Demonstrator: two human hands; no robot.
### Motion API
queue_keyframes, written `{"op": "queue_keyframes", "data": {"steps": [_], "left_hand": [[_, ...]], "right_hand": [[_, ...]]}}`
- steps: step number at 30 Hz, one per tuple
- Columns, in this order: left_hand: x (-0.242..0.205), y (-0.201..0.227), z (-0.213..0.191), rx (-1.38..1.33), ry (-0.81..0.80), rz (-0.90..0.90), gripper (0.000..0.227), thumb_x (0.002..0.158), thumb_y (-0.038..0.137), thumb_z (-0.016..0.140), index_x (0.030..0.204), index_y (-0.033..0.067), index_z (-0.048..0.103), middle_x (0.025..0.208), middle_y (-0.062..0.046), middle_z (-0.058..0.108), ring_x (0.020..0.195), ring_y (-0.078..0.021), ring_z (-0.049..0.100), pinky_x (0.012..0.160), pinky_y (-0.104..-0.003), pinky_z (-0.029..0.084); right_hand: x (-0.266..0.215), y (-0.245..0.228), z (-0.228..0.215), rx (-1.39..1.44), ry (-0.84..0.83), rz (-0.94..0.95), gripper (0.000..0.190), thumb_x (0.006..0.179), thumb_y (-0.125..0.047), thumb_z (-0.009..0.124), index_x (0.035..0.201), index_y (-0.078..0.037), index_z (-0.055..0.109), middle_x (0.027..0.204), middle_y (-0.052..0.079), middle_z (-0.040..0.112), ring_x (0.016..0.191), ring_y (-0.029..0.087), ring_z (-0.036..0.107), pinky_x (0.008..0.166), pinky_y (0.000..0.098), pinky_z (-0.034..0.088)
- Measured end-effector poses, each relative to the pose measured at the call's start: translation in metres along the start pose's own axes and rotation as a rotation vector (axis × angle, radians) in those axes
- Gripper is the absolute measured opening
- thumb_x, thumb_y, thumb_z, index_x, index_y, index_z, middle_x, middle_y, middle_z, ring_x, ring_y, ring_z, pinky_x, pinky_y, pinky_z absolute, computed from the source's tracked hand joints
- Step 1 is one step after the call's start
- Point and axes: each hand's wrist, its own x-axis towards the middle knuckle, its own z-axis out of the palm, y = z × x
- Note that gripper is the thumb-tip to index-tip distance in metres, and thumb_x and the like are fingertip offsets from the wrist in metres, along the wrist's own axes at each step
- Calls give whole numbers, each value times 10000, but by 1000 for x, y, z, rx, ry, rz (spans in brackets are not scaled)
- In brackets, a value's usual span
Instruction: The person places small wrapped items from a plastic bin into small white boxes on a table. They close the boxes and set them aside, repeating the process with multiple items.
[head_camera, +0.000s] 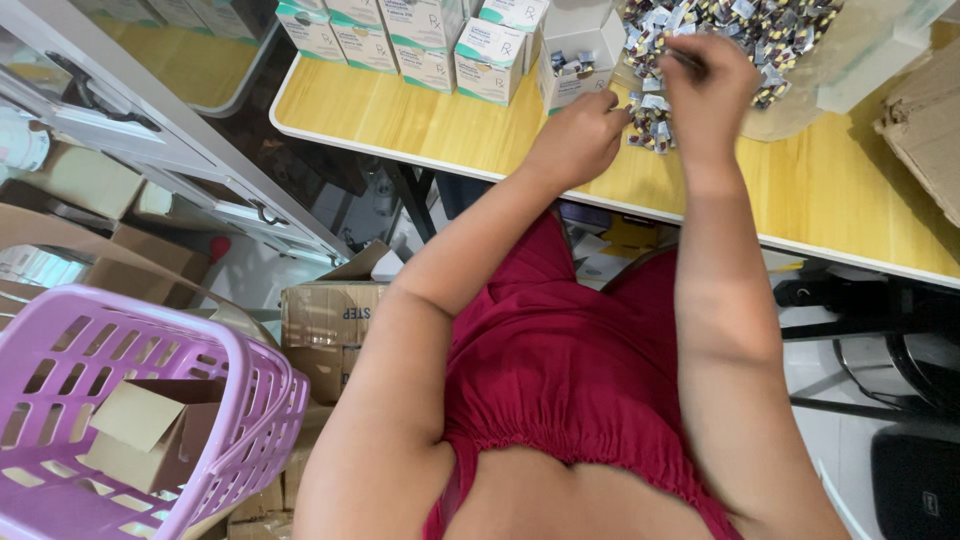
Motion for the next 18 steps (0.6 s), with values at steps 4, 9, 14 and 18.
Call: {"op": "queue_keyframes", "data": {"steps": [4,9,14,18], "left_hand": [[-4,-5,12,-6,68,40,217,758,192,744,926,57,721,1047,-224,680,929,-384,666,803,-478,570],[-4,-10,11,-32,-162,-214,239,861,186,743,1027,16,727,1036,-210,698,982,-391,663,847,-491,556],[-4,-4,6,-4,-113,-145,352,802,221,765,1068,-3,714,1017,-205,683,975,-392,634,866,-502,523],[-5,-3,3,-22,-120,-141,384,844,247,746,1150,19,708,1023,-175,669,1031,-382,606,920,-482,500]], "right_hand": [[31,-13,49,-67,-196,-60,228,889,103,726,1094,4,735,1066,131,714,971,254,748,845,328,605],[34,-22,80,-401,-241,-261,171,858,-32,837,993,-71,739,1044,105,712,1052,348,657,900,439,533],[31,6,64,-445,-102,-306,194,844,-33,810,1017,-79,738,1115,117,717,1092,353,625,951,451,498],[18,39,9,-543,-194,-55,139,981,-85,776,1119,-86,761,1119,152,679,1110,392,593,975,479,469]]}}
